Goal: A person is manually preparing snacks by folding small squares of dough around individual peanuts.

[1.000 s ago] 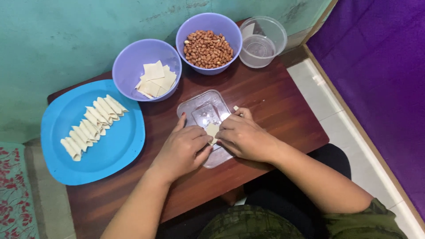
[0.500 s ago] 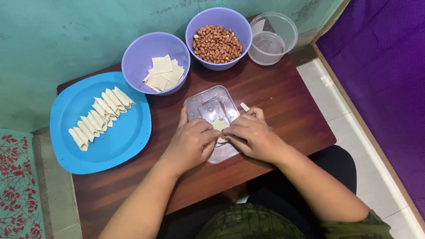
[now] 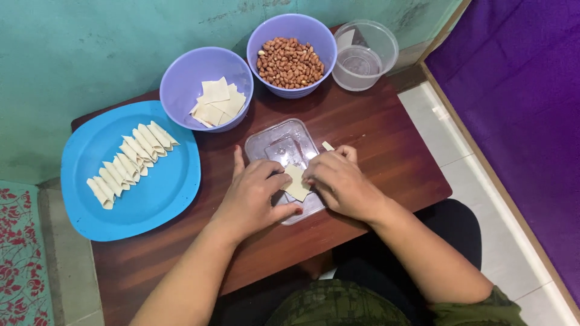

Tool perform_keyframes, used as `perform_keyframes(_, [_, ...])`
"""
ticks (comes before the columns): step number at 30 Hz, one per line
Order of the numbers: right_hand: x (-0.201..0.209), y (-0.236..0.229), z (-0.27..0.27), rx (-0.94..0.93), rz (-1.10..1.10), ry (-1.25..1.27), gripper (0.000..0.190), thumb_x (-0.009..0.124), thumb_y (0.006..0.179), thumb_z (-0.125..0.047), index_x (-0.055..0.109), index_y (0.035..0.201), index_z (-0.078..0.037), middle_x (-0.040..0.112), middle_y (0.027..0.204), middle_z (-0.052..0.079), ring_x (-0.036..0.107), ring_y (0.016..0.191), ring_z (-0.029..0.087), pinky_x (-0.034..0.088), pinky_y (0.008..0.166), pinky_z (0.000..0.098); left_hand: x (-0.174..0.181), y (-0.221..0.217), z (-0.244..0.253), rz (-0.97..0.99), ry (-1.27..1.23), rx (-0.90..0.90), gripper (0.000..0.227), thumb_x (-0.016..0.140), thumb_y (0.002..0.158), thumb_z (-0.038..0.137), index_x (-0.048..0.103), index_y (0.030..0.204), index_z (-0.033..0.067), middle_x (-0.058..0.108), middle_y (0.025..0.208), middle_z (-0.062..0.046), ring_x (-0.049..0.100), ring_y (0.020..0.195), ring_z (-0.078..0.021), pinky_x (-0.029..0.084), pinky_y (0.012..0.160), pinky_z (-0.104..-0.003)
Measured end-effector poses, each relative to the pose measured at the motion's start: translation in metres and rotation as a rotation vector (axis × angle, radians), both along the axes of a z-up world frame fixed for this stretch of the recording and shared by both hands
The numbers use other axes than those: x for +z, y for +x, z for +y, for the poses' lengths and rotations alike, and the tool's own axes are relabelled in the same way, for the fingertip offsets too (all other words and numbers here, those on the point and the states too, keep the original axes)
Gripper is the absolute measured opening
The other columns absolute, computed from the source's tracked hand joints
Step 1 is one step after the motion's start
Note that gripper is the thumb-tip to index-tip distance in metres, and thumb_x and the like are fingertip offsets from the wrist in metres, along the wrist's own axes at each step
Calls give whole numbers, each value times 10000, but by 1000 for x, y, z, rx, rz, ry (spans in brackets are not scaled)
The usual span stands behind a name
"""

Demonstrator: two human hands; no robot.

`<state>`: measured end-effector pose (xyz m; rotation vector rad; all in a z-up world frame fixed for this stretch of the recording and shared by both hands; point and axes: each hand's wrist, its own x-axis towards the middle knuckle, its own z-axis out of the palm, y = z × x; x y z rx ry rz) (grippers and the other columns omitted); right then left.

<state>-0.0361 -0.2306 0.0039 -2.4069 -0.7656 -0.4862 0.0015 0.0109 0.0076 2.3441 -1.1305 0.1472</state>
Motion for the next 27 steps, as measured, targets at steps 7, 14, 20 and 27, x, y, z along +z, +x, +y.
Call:
perform_keyframes(7, [2,2,-11,-71,-26,39,88,602,950,-125,658,1006,-161,690,978,0,671,934,225,360,906,431,0,-17,-28,-193,-11,-71,287,787,840,385,738,912,111,705,953,-116,663,993,-306,143,1147,-782])
perform_keyframes(14, [-2,1,-13,-57,-19,58,56,597,959,-119,636,984,-150,695,1003,32,661,949,259,354,902,442,-12,-15,-21,-387,-19,-84,144,648,909,201,719,903,75,650,835,-106,643,840,-289,280,1128,-711])
perform_keyframes(20, [7,1,-9,59,20,95,75,577,959,-107,624,1012,-133,695,997,76,648,959,304,355,898,471,3,-4,-7,-353,58,-177,150,597,949,200,708,934,100,669,927,-74,650,990,-260,277,1165,-646])
perform_keyframes(27, [0,2,-15,81,47,32,78,584,921,-101,605,988,-136,673,945,63,632,908,290,361,888,465,26,4,7,-323,184,18,100,695,859,160,749,942,150,669,1160,-92,594,1196,-307,251,1149,-706])
